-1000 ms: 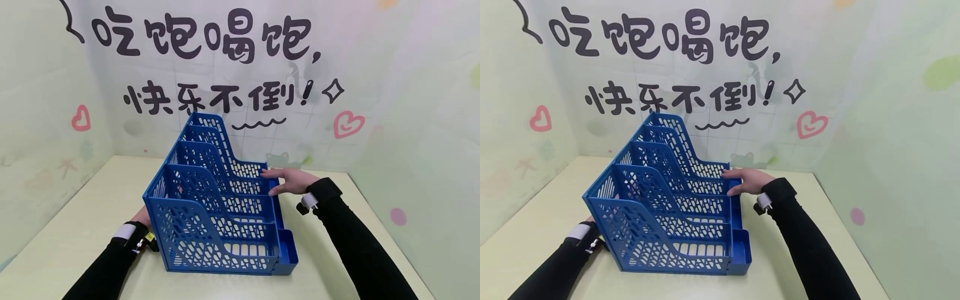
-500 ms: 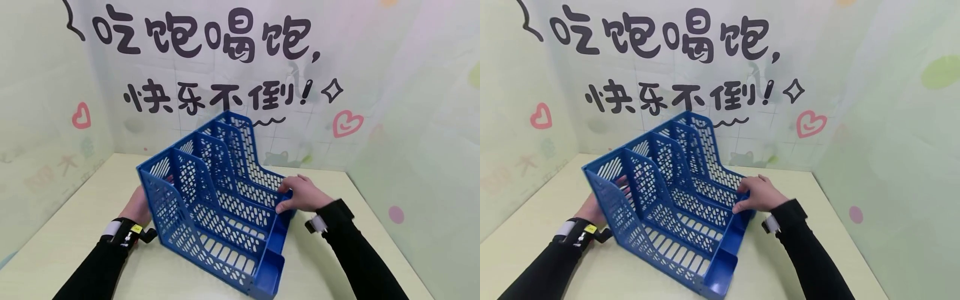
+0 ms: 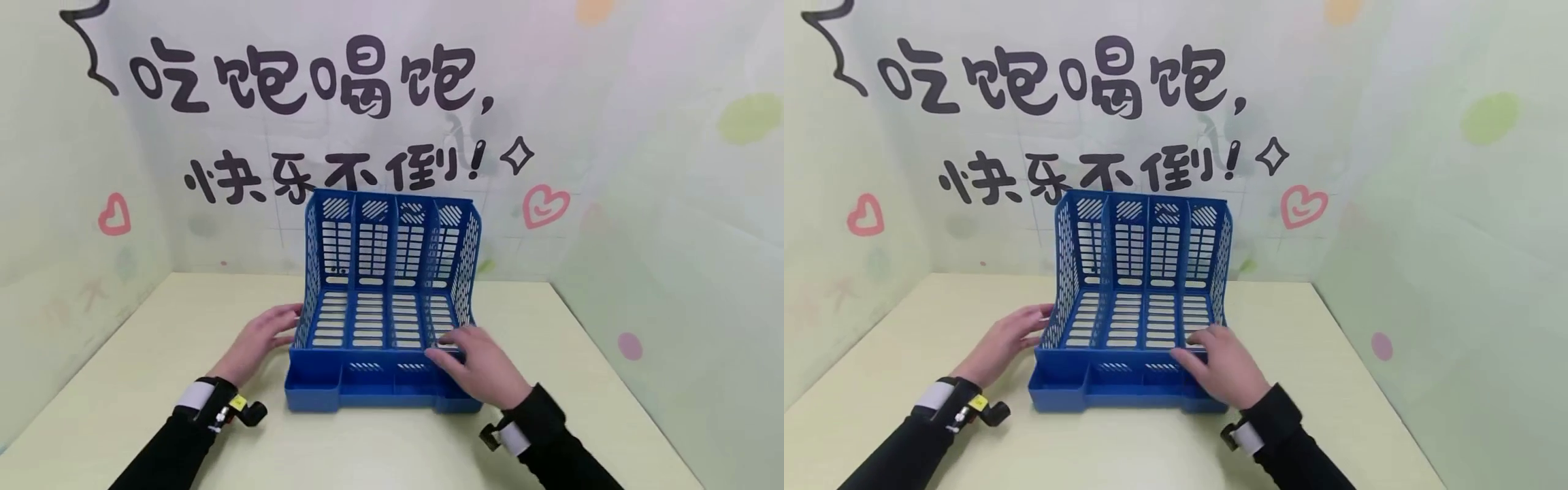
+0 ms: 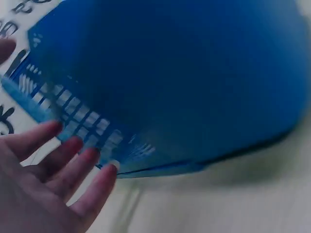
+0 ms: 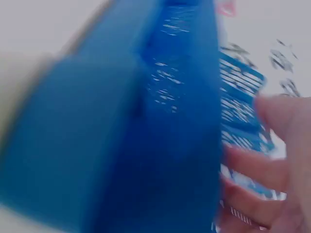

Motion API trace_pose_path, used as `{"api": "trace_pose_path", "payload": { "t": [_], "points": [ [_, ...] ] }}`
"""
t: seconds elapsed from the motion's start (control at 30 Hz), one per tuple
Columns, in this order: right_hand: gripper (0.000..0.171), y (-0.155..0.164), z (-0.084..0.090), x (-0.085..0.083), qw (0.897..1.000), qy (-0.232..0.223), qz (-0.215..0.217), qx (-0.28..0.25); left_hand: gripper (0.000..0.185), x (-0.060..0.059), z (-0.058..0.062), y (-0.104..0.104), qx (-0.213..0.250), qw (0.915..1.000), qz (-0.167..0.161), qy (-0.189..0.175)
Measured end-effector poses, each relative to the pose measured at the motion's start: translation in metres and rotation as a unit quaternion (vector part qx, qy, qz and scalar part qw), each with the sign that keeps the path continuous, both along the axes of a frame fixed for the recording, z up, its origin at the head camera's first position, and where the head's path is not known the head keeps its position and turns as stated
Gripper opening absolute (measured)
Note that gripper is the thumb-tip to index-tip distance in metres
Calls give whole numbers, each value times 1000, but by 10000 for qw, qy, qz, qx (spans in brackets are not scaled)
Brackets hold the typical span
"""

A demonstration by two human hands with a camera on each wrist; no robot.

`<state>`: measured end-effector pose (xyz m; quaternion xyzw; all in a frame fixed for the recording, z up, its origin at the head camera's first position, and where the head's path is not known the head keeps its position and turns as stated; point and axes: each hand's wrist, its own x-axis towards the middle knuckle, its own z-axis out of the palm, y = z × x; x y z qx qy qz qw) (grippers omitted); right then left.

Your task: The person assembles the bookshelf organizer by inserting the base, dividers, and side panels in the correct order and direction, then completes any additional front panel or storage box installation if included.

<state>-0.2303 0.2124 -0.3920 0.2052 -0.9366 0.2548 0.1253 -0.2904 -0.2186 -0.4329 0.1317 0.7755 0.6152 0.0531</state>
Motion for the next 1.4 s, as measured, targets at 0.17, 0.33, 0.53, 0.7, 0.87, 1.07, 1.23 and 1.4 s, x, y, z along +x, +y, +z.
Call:
{"api": "trace_pose_path", "payload": {
  "t": [0.17,0.33,0.53,0.7,0.87,1.07,1.23,1.4],
  "points": [
    [67,42,4,-14,9886,-1195,-287,-867,73,4,-10,10,-173,9986,-399,-304],
    [76,65,-19,-30,9306,-3201,157,-1768,72,4,-13,5,-133,9957,-763,-500],
    [69,73,-33,-43,9213,-3255,79,-2125,78,0,-10,0,-490,9947,-828,-367],
    [69,85,-52,-49,9212,-3415,205,-1855,88,-1,-20,-13,-442,9920,-1086,-466],
    [70,96,-66,-61,9092,-3570,609,-2052,89,-4,-25,-18,-20,9887,-1287,-767],
    [62,90,-70,-63,8892,-3598,-107,-2824,80,-2,-21,-11,-113,9954,-629,-713],
    [65,74,-71,-59,8818,-3389,-1096,-3091,77,2,-21,1,-293,9958,457,-743],
    [61,71,-70,-49,8815,-3415,-1227,-3022,76,10,-22,1,-589,9953,179,-749]
  ]
}}
